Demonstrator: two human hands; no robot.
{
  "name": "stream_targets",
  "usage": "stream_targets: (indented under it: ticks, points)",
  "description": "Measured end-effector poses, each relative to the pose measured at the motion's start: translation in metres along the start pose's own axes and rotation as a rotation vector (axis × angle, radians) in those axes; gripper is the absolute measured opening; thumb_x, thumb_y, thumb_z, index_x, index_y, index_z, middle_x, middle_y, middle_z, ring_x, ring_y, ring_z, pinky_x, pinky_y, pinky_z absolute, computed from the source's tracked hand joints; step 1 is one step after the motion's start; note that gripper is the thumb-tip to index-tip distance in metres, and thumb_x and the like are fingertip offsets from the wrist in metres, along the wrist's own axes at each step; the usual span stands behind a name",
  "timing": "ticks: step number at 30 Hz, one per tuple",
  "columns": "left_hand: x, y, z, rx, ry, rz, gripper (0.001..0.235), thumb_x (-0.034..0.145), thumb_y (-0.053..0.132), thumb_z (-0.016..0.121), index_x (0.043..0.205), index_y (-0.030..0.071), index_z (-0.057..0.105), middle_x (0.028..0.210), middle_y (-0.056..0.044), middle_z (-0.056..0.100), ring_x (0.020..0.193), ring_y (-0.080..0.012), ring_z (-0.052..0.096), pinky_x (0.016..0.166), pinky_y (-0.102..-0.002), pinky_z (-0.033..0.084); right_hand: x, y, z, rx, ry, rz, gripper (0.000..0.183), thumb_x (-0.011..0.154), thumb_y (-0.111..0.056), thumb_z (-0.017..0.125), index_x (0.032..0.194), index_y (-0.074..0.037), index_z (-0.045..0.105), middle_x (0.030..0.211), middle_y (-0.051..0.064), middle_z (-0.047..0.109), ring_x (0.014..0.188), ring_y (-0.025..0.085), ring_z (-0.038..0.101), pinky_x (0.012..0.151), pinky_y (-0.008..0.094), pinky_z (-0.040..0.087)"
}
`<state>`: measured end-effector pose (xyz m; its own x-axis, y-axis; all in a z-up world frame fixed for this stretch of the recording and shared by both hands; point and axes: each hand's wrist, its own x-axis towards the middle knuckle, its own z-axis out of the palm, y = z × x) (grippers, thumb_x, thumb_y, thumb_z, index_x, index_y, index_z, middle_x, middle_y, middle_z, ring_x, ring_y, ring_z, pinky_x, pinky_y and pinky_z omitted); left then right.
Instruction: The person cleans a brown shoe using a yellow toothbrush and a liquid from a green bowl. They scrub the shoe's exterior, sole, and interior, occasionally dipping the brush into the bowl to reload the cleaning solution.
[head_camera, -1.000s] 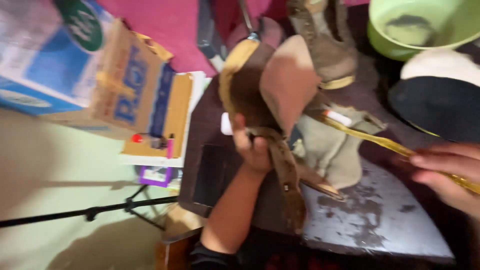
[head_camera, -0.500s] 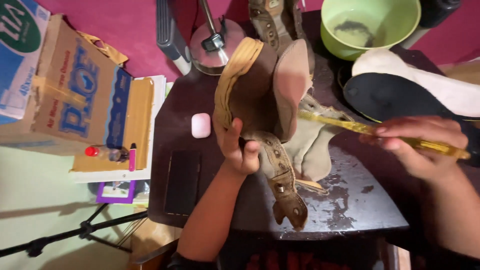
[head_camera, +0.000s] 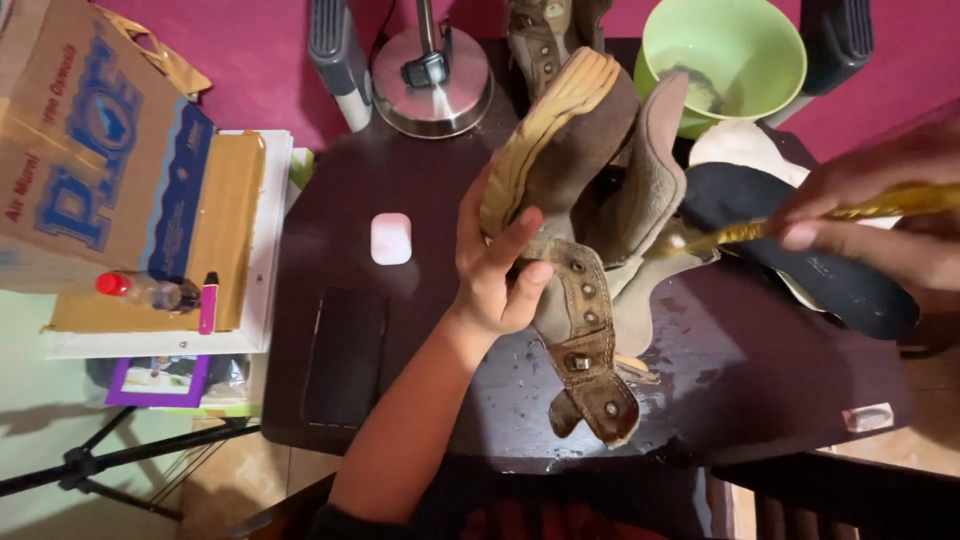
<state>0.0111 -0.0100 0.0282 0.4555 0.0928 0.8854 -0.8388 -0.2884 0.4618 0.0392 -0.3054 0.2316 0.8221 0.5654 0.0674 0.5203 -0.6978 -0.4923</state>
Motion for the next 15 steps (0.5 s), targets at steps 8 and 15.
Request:
stream_targets:
  ticks: [8, 15]
  points:
    - [-0.002, 0.0, -0.001, -0.002, 0.002, -0.015, 0.041, 0.115, 0.043, 0.048, 0.154, 0.033, 0.046, 0.161, -0.028, 0.028, 0.156, -0.0473, 0.037, 0.132, -0.058, 0.043, -0.012, 0.067, 0.023, 0.078, -0.056, 0.105, 0.02, 0.085, -0.022, 0.07, 0.095, -0.009, 0.081, 0.09, 0.005, 0.079, 0.081, 0.016, 0.075, 0.08, 0.03, 0.057]
    - [-0.001, 0.005, -0.001, -0.001, -0.025, -0.004, 0.04, 0.115, 0.047, 0.046, 0.155, 0.037, 0.045, 0.161, -0.025, 0.028, 0.157, -0.0463, 0.037, 0.132, -0.061, 0.044, -0.039, -0.004, 0.042, 0.246, 0.094, 0.398, 0.033, 0.095, -0.011, 0.058, 0.126, -0.003, 0.067, 0.126, 0.012, 0.062, 0.122, 0.025, 0.059, 0.116, 0.041, 0.041]
